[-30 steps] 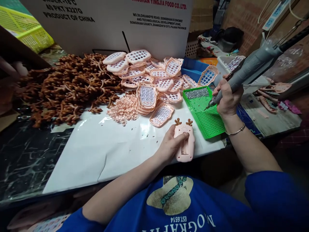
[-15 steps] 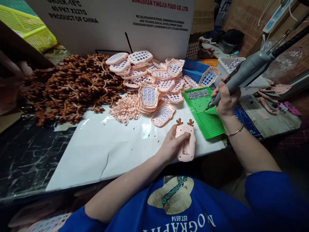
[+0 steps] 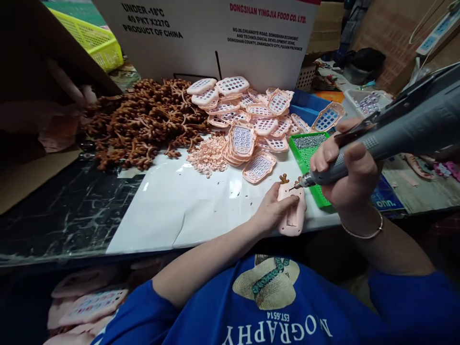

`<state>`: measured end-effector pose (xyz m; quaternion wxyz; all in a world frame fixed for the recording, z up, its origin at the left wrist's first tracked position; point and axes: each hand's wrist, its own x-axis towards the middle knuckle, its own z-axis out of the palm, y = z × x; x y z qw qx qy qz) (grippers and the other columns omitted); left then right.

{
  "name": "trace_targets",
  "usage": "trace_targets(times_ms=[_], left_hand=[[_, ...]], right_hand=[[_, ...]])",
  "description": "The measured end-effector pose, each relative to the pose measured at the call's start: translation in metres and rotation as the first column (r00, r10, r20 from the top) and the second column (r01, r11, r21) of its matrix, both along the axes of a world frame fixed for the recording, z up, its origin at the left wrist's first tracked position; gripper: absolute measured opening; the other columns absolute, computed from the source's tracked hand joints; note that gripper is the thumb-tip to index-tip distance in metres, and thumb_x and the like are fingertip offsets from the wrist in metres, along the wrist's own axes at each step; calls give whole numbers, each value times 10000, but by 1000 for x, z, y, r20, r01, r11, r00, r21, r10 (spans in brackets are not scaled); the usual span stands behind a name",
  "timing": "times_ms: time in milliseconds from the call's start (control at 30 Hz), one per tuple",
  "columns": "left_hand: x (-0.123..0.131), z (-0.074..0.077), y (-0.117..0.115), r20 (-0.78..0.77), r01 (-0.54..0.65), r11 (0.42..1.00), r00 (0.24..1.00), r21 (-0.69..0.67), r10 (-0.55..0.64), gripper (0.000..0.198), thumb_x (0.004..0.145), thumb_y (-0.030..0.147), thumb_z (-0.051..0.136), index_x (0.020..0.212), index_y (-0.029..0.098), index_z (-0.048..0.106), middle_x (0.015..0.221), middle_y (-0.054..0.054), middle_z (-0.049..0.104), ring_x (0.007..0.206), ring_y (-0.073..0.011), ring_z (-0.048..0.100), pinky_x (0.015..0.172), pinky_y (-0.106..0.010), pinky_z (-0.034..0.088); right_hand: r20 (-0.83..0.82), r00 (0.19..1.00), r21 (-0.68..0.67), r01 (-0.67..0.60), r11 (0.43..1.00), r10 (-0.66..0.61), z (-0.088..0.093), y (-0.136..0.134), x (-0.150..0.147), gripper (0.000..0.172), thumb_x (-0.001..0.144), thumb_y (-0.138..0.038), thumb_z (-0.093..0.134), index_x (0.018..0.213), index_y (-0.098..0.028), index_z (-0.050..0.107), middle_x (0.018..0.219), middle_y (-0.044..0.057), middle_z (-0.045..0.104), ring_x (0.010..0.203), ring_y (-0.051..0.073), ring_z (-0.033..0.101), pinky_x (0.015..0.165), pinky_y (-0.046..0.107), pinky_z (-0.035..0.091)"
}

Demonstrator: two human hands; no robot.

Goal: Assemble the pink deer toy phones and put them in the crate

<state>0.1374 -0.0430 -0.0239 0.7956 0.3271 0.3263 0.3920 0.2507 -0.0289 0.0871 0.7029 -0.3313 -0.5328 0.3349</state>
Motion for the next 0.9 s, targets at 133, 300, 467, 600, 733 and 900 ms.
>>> trace_targets(times_ms=[133, 300, 467, 600, 733, 900], left_hand=[[0, 0, 0, -5, 14, 1000, 1000, -3, -14, 442, 703, 338, 822, 1008, 206, 530, 888, 18, 649, 803, -139, 601, 771, -272, 474], [-1, 0, 0, -12, 16, 1000, 1000, 4, -16, 424, 693, 342, 821, 963, 204, 524, 868, 22, 636, 785, -133, 585, 754, -260, 455], [-1, 1, -1, -12, 17, 1000, 1000, 6, -17, 425, 697, 342, 821, 950, 196, 512, 856, 21, 628, 794, -131, 576, 755, -258, 446], [-1, 2, -1, -5, 19, 1000, 1000, -5, -19, 437, 696, 338, 820, 963, 192, 507, 850, 26, 625, 769, -124, 573, 738, -254, 443], [-1, 5, -2, 2, 17, 1000, 1000, -6, -17, 444, 691, 334, 818, 979, 191, 513, 865, 18, 635, 792, -137, 593, 755, -261, 451], [0, 5, -4, -29, -1, 1000, 1000, -4, 1, 413, 692, 318, 796, 981, 189, 529, 863, 11, 644, 777, -147, 602, 753, -273, 461]], right_hand=[[0, 1000, -19, 0, 1000, 0, -8, 5, 0, 276, 752, -530, 710, 937, -362, 593, 576, -60, 428, 447, 154, 443, 453, 339, 351], [105, 993, -29, 59, 998, -56, -14, 8, 3, 300, 760, -631, 654, 903, -382, 568, 583, -52, 401, 441, 169, 440, 462, 360, 373], [36, 999, -30, 6, 1000, -5, -17, 7, 0, 286, 746, -566, 723, 888, -360, 586, 574, -54, 440, 429, 158, 447, 446, 349, 367], [-38, 998, -56, -49, 997, 46, -16, 6, 0, 306, 708, -509, 787, 889, -337, 611, 568, -57, 471, 428, 148, 447, 443, 340, 363], [-85, 992, -40, -93, 995, 89, -19, 6, 1, 295, 709, -440, 809, 907, -310, 633, 603, -66, 513, 437, 117, 458, 453, 311, 375], [-31, 989, -75, -146, 986, 144, -28, 6, 2, 305, 747, -428, 795, 942, -294, 603, 625, -73, 535, 478, 110, 498, 478, 292, 420]])
